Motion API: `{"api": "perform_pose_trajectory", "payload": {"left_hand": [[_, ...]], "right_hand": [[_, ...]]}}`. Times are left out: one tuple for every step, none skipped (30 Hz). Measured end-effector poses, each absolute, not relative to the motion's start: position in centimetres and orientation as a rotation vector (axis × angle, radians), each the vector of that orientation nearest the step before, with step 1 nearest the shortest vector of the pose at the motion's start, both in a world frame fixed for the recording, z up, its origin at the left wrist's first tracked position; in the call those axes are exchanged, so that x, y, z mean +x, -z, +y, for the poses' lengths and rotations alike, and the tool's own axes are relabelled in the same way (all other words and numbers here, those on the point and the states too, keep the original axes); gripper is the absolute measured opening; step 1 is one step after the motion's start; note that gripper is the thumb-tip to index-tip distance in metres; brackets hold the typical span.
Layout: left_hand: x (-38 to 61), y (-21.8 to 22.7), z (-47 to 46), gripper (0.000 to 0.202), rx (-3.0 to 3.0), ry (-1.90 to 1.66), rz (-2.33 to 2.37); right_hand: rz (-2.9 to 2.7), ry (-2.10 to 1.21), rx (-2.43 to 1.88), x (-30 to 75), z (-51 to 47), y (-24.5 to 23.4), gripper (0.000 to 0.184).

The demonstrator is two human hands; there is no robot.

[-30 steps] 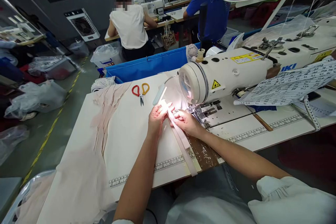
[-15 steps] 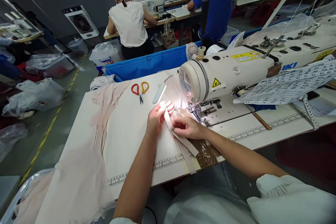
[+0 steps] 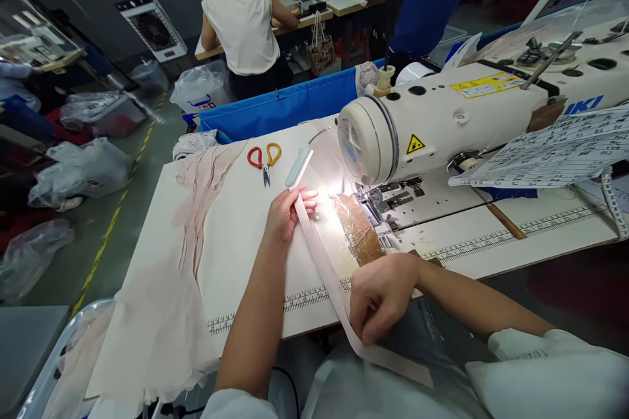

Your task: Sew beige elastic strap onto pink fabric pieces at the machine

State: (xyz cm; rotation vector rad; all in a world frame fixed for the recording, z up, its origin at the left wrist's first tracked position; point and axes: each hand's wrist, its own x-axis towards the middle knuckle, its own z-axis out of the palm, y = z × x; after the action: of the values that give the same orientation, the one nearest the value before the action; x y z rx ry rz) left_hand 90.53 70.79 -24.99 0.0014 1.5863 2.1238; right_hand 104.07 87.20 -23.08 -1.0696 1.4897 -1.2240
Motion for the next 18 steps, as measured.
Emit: {"api": "perform_pose_trajectory", "payload": {"left_hand": [[90.5, 24.9, 70.8, 0.025, 0.003, -2.143, 1.58], [90.5, 24.8, 70.8, 0.024, 0.005, -2.163, 1.573], [90.5, 24.7, 70.8, 0.023, 0.008, -2.184, 1.565], [90.6, 24.5, 70.7, 0.023, 0.009, -2.203, 1.554], [90.6, 24.3, 70.7, 0.023, 0.009, -2.223, 1.542], [90.7, 24.1, 70.7, 0.023, 0.008, -2.244, 1.529], [90.9, 23.9, 70.7, 0.023, 0.01, -2.267, 1.512], [91.0, 23.6, 70.7, 0.023, 0.017, -2.292, 1.491], [91.1, 23.4, 70.7, 0.022, 0.031, -2.321, 1.467], [91.1, 23.2, 70.6, 0.021, 0.056, -2.348, 1.445], [91.1, 23.0, 70.6, 0.021, 0.087, -2.37, 1.428], [91.0, 23.0, 70.5, 0.021, 0.118, -2.384, 1.417], [90.8, 23.0, 70.3, 0.022, 0.135, -2.394, 1.413], [90.6, 23.2, 70.2, 0.022, 0.132, -2.397, 1.421], [90.3, 23.4, 70.0, 0.023, 0.103, -2.387, 1.448], [90.0, 23.8, 69.9, 0.023, 0.057, -2.353, 1.501], [89.8, 24.1, 69.8, 0.024, 0.007, -2.281, 1.582], [89.7, 24.4, 69.7, 0.026, -0.027, -2.164, 1.688]], "right_hand": [[1.607, 1.233, -1.02, 104.0, 87.5, 22.9, 0.034], [1.755, 1.256, -0.939, 103.8, 87.8, 22.8, 0.03], [1.917, 1.294, -0.82, 103.7, 88.0, 22.8, 0.027], [2.073, 1.342, -0.678, 103.6, 88.2, 22.7, 0.024], [2.202, 1.392, -0.532, 103.5, 88.2, 22.8, 0.021], [2.286, 1.442, -0.402, 103.4, 88.1, 22.9, 0.019], [2.318, 1.482, -0.304, 103.3, 87.8, 23.0, 0.016], [2.319, 1.504, -0.256, 103.3, 87.4, 23.2, 0.015], [2.319, 1.499, -0.251, 103.2, 87.0, 23.4, 0.015], [2.34, 1.466, -0.276, 103.2, 86.5, 23.7, 0.015], [2.385, 1.416, -0.312, 103.2, 86.1, 23.8, 0.016], [2.432, 1.36, -0.355, 103.2, 85.8, 24.0, 0.019], [2.441, 1.325, -0.395, 103.2, 85.6, 24.1, 0.024], [2.396, 1.328, -0.42, 103.2, 85.6, 24.2, 0.028], [2.293, 1.371, -0.422, 103.2, 85.8, 24.3, 0.031], [2.162, 1.444, -0.403, 103.1, 86.1, 24.4, 0.031], [2.049, 1.531, -0.359, 102.9, 86.5, 24.5, 0.031], [2.0, 1.623, -0.285, 102.6, 86.9, 24.6, 0.03]]}}
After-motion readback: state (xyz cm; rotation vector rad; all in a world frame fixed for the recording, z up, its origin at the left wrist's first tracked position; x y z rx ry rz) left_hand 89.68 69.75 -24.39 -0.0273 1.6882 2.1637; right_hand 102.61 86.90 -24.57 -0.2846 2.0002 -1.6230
